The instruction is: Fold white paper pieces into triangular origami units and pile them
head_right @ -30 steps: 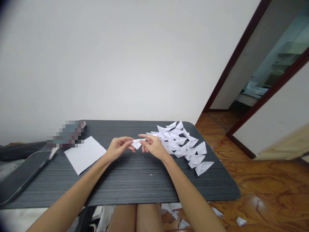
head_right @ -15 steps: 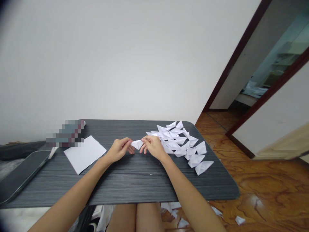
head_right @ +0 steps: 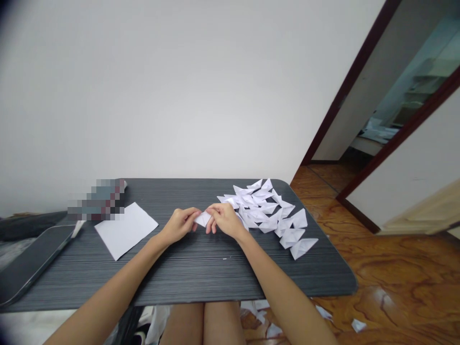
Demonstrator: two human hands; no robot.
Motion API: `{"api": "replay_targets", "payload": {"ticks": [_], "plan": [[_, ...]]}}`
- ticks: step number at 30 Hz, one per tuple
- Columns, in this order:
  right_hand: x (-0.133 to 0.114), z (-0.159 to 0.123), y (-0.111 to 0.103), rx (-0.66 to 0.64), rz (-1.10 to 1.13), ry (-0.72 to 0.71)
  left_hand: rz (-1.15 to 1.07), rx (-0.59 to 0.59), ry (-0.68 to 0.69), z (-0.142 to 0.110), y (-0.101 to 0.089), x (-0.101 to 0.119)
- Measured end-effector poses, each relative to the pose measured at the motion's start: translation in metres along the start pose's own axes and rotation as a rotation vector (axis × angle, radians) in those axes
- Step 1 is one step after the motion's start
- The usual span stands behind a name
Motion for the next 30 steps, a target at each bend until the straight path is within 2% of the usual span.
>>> {"api": "replay_targets", "payload": {"ticks": [3,7,10,13,16,23,30], "plan": [[0.0,0.001,-0.003,0.01,0.023,0.019,0.026,-0.029,-0.011,-0.001,-0.002,-0.002],[0.001,0.003,-0.006,0.041,0.033,-0.012,0.038,0.054,-0.06,0.0,-0.006,-0.003],[0.0,0.002,-0.007,0.08,-0.018,-0.065,-0.109,0.014,-0.122,0.003,-0.008,-0.006],[-0.001,0.001,-0.005,0.099,-0.108,-0.168,-0.354,-0.045,-0.173,0.005,-0.007,-0.008],[0.0,0.002,-0.001,0.165,-0.146,-0.242,-0.51,-0.084,-0.167,0.005,-0.003,-0.007],[0.005,0.005,0.007,0.269,-0.341,-0.208,-0.554,0.015,-0.145,0.006,0.007,-0.004],[0.009,0.004,0.008,0.257,-0.318,-0.207,-0.55,0.039,-0.146,0.005,0.006,-0.008]]}}
Point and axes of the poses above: each hand's wrist, its own z-axis towards the middle knuckle, its own y-axis out of the palm, x = y × z, the point moved 1 cm from there along z, towards the middle knuckle, and after that the axes turned 5 degrees about -x, right-handed, at the moved point
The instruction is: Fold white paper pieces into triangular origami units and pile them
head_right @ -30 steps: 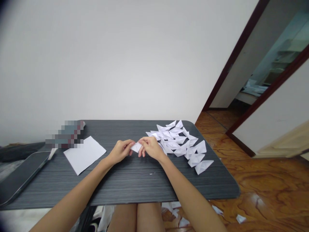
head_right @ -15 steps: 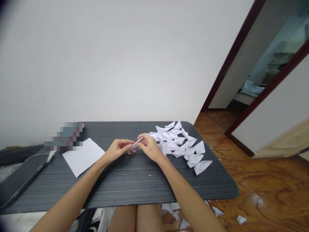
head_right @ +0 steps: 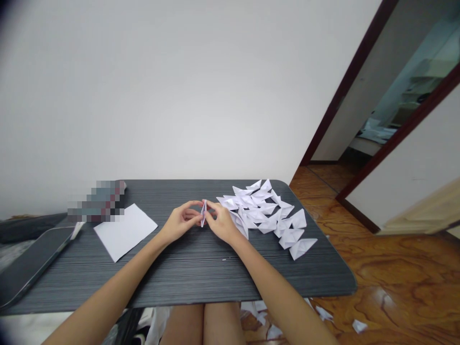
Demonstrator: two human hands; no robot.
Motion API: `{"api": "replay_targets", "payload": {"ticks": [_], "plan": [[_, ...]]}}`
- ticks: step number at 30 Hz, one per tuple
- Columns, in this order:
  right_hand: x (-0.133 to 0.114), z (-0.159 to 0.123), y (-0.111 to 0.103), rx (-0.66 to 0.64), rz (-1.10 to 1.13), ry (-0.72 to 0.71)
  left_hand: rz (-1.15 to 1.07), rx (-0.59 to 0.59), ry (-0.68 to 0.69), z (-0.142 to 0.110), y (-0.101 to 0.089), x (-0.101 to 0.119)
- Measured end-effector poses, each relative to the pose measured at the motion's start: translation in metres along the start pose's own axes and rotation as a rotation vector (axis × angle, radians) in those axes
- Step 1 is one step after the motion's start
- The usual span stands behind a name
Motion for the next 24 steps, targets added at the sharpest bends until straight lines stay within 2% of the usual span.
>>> {"api": "replay_targets", "payload": {"ticks": [8,14,20,24], "plan": [[-0.005,-0.004,0.006,0.128,-0.335,-0.186,0.037,0.082,0.05,-0.001,0.004,0.0],[-0.005,-0.006,0.006,0.195,-0.385,-0.199,-0.112,0.164,0.033,0.001,0.007,0.001],[-0.014,-0.009,0.002,0.1,-0.342,-0.247,-0.259,0.251,-0.012,0.001,0.003,0.004],[-0.017,-0.011,0.0,0.03,-0.246,-0.198,-0.306,0.254,-0.033,0.001,0.001,0.001]]}}
Point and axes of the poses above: each hand's wrist, its own z-axis towards the middle knuckle, its own y-axis out of the palm, x = y × z, the point moved 1 cm from there along z, towards the middle knuckle, and after that the axes turned 5 degrees about -x, right-handed, at the moved point
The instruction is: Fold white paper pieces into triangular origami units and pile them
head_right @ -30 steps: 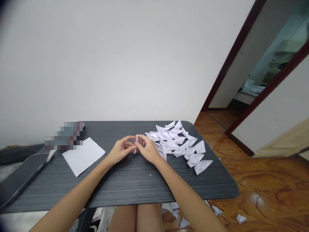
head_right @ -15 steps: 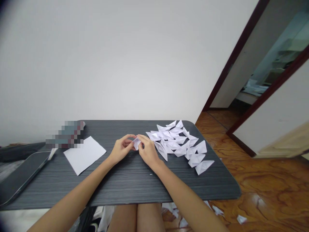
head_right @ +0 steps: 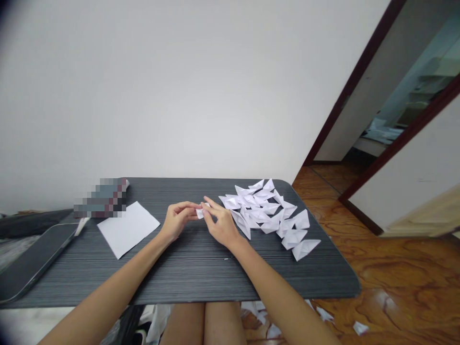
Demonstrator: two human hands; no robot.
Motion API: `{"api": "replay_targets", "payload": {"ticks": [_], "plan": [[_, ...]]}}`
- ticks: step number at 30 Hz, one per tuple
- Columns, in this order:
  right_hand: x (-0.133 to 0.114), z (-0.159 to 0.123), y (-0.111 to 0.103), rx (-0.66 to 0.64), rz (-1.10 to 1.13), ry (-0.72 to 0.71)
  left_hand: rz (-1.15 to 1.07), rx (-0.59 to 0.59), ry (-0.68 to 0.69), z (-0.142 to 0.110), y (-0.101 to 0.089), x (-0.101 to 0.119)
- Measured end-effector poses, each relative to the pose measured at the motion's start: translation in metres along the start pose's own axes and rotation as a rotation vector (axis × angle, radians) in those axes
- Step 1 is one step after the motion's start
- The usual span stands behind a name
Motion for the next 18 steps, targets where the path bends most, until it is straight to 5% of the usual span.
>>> {"api": "replay_targets", "payload": {"ticks": [9,18], "plan": [[0.02,0.008,0.008,0.094,0.475,0.289,0.235,-0.064,0.104,0.0,0.001,-0.001],[0.025,0.006,0.003,0.093,0.344,0.258,0.335,-0.112,0.053,-0.002,0.005,-0.008]]}}
Point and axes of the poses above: each hand's wrist, its own z-axis towards the middle knuckle, its own y-axis out of the palm, x = y × z, the point moved 1 cm from there along z, towards the middle knuckle, and after that the axes turned 5 degrees about -x, right-handed, at the moved point
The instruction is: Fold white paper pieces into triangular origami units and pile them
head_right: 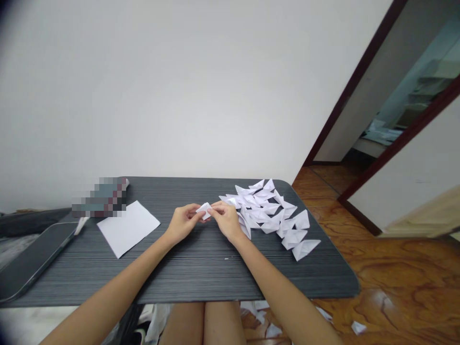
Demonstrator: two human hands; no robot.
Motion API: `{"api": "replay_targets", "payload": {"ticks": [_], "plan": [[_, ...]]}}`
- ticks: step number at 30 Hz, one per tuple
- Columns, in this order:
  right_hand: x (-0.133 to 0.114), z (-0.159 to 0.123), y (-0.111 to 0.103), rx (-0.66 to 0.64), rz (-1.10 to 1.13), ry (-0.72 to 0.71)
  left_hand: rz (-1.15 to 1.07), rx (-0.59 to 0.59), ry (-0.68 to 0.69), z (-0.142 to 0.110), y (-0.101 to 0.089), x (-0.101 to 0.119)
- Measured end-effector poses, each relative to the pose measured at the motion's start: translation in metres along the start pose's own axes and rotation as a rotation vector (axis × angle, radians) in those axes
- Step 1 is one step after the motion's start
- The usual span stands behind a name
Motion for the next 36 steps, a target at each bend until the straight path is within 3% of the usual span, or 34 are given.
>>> {"api": "replay_targets", "payload": {"ticks": [5,11,21,25,31,36], "plan": [[-0.004,-0.001,0.003,-0.045,-0.018,0.017,0.01,-0.016,0.01,-0.001,-0.002,0.006],[-0.008,-0.003,0.003,-0.025,0.039,0.12,-0.066,-0.139,-0.021,-0.002,0.003,0.007],[-0.015,-0.002,-0.002,-0.08,0.015,0.042,-0.23,-0.32,-0.112,-0.002,0.007,0.009],[-0.012,-0.004,0.003,-0.098,0.005,0.031,-0.22,-0.279,-0.157,-0.004,0.01,0.009],[-0.007,-0.005,0.007,-0.188,0.161,0.137,-0.038,-0.094,-0.084,-0.009,0.01,0.01],[-0.008,-0.005,0.003,-0.151,0.127,0.136,0.01,-0.217,-0.066,-0.006,0.01,0.007]]}}
Point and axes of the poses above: each hand's wrist, its own z-axis towards the middle knuckle, its own y-axis out of the palm, x = y × z, the point moved 1 cm from there along z, towards the middle knuckle, and after that the axes turned 5 degrees about -x, right-handed, at the moved point
